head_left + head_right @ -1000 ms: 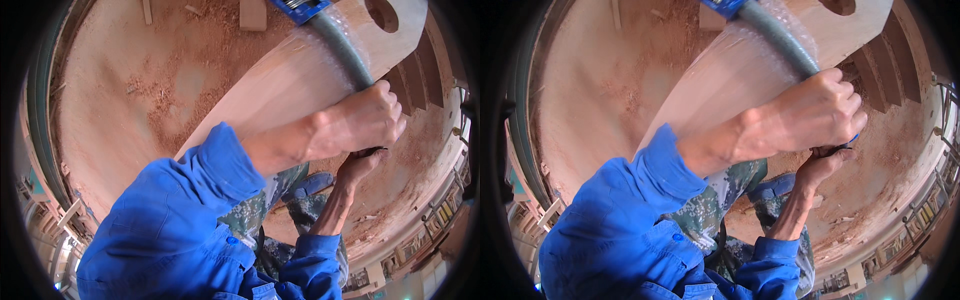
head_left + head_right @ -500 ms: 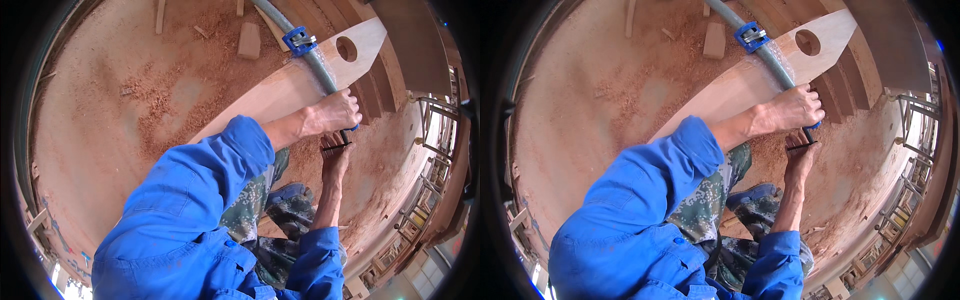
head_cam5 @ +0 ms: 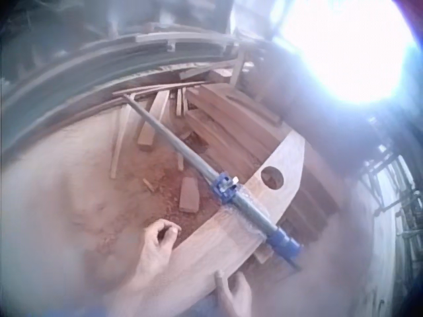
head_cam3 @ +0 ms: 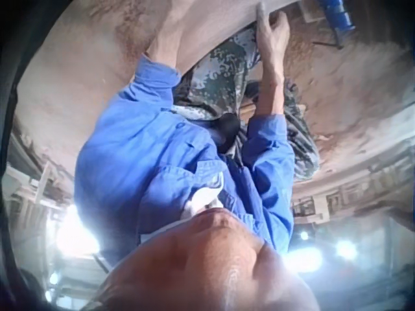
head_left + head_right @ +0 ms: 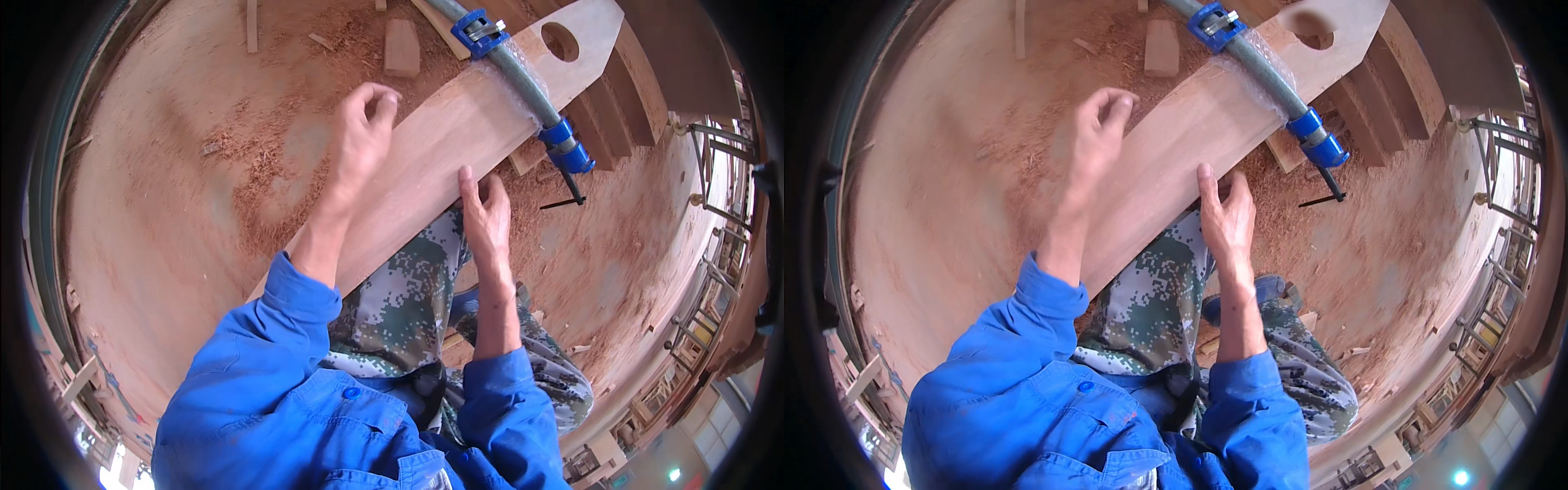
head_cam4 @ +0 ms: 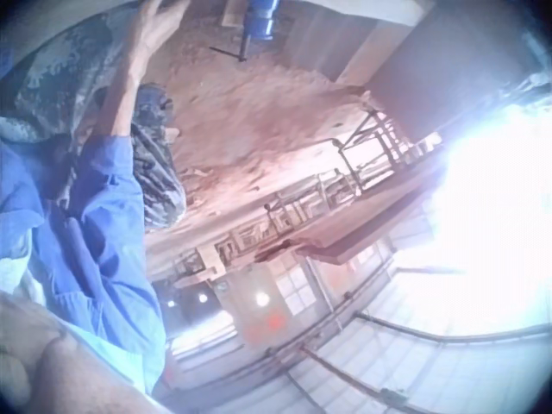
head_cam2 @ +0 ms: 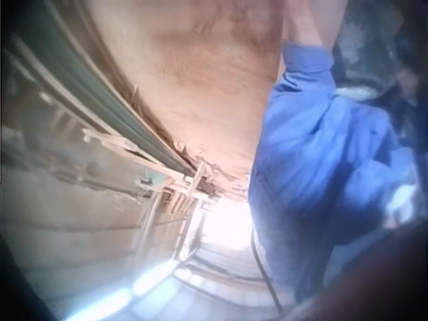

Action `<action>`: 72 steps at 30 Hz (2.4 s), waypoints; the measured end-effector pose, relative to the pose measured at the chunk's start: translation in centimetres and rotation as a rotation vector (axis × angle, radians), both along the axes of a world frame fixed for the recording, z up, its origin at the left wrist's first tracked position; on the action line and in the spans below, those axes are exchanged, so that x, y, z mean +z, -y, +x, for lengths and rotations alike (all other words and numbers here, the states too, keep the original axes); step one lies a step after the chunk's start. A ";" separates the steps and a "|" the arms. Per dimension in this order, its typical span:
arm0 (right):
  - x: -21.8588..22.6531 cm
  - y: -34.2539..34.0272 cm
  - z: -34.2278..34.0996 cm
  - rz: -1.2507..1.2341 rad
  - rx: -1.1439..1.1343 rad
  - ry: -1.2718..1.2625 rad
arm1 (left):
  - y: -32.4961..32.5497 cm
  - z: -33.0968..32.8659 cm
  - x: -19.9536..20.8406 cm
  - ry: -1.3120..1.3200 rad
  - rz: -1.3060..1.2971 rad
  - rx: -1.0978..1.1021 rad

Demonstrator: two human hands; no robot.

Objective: The person aligns two wooden boards and secures them with a clamp. They then retrieve bubble wrap from a bag and place it between the boards before adding a second clamp to hold the assembly together.

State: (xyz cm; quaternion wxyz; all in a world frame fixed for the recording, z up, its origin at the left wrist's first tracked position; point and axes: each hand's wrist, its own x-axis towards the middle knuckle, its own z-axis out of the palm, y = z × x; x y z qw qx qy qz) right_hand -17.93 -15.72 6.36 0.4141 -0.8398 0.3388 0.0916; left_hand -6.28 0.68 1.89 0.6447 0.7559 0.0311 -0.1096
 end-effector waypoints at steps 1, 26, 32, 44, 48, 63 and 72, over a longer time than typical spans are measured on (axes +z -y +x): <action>-0.9 0.6 0.1 0.072 0.000 0.010 | 0.1 1.0 0.6 -0.137 -0.045 -0.009; 1.1 1.2 0.6 0.435 -0.099 -0.078 | 1.8 3.7 -1.2 -0.752 -0.693 -0.275; 1.6 1.1 0.7 0.436 -0.108 -0.101 | 1.6 4.1 -1.3 -0.768 -0.662 -0.289; 2.1 0.7 0.7 0.426 -0.095 -0.097 | 1.5 4.1 -0.8 -0.793 -0.623 -0.284; 1.9 1.1 0.7 0.450 -0.091 -0.123 | 1.5 4.2 -0.6 -0.822 -0.634 -0.298; 2.2 1.0 0.7 0.459 -0.107 -0.089 | 1.7 4.2 -1.1 -0.863 -0.672 -0.282; 1.8 1.1 0.4 0.500 -0.119 -0.054 | 1.6 4.0 -0.1 -0.786 -0.593 -0.263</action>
